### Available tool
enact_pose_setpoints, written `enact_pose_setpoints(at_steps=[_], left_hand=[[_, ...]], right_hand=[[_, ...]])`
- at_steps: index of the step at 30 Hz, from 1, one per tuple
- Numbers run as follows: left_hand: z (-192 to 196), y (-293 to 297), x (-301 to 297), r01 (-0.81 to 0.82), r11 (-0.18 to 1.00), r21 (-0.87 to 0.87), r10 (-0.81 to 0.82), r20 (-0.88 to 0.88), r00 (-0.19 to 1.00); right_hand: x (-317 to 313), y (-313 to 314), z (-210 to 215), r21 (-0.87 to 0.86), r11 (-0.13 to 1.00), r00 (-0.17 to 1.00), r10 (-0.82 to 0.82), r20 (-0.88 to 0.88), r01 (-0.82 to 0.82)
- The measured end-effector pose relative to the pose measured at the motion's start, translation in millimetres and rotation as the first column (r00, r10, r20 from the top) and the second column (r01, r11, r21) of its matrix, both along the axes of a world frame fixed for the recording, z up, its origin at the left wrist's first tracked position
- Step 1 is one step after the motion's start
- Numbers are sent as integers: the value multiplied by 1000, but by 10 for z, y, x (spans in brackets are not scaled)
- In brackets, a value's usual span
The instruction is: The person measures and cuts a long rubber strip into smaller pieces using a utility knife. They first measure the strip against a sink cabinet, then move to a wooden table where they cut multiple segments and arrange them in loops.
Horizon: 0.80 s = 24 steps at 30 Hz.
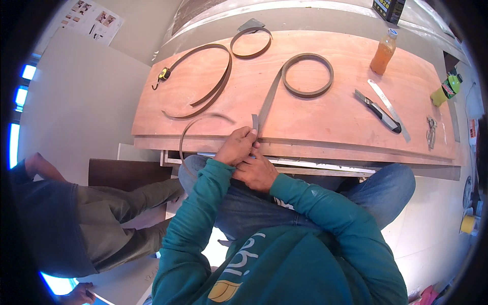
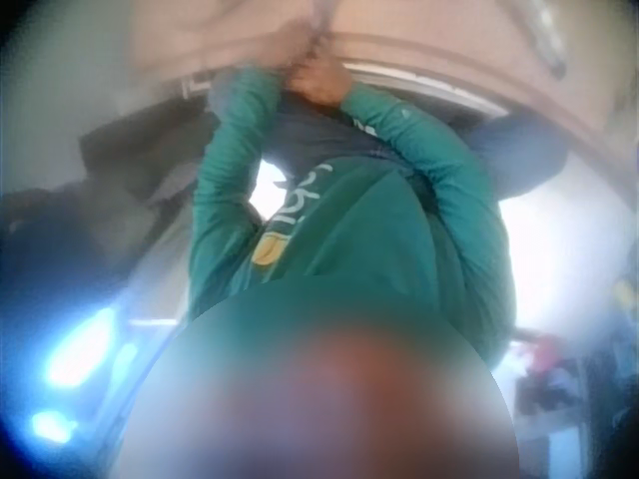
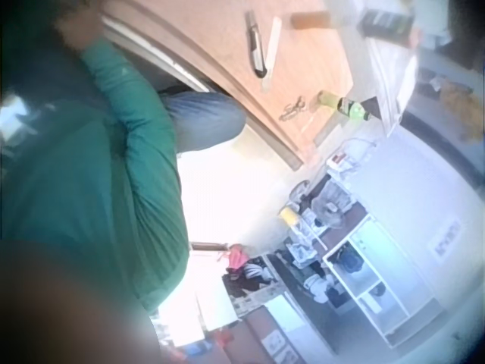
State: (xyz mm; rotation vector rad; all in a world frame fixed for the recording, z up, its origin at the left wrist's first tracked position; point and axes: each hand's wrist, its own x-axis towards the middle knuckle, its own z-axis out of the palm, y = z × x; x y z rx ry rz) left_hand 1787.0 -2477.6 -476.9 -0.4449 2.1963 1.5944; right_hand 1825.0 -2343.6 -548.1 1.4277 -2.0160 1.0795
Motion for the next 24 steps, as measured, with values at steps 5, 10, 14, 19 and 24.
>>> enact_pose_setpoints(at_steps=[5,10,14,19,24], left_hand=[[12,12,39,70,992,-107,-80,-93,993],[-22,17,-63,116,922,-369,-133,-23,991],[-90,-2,-114,142,766,-627,-219,-47,975],[-63,-168,-145,169,769,-616,-265,-66,962],[-100,-260,-54,173,745,-645,-390,-210,896]], right_hand=[[7,-12,-66,5,1000,1000,19,16,-19],[80,-27,-86,158,987,1000,15,3,-16],[101,-109,62,205,978,997,26,69,-40],[262,-72,394,377,924,990,8,142,-62],[162,839,631,137,963,969,217,120,-232]])
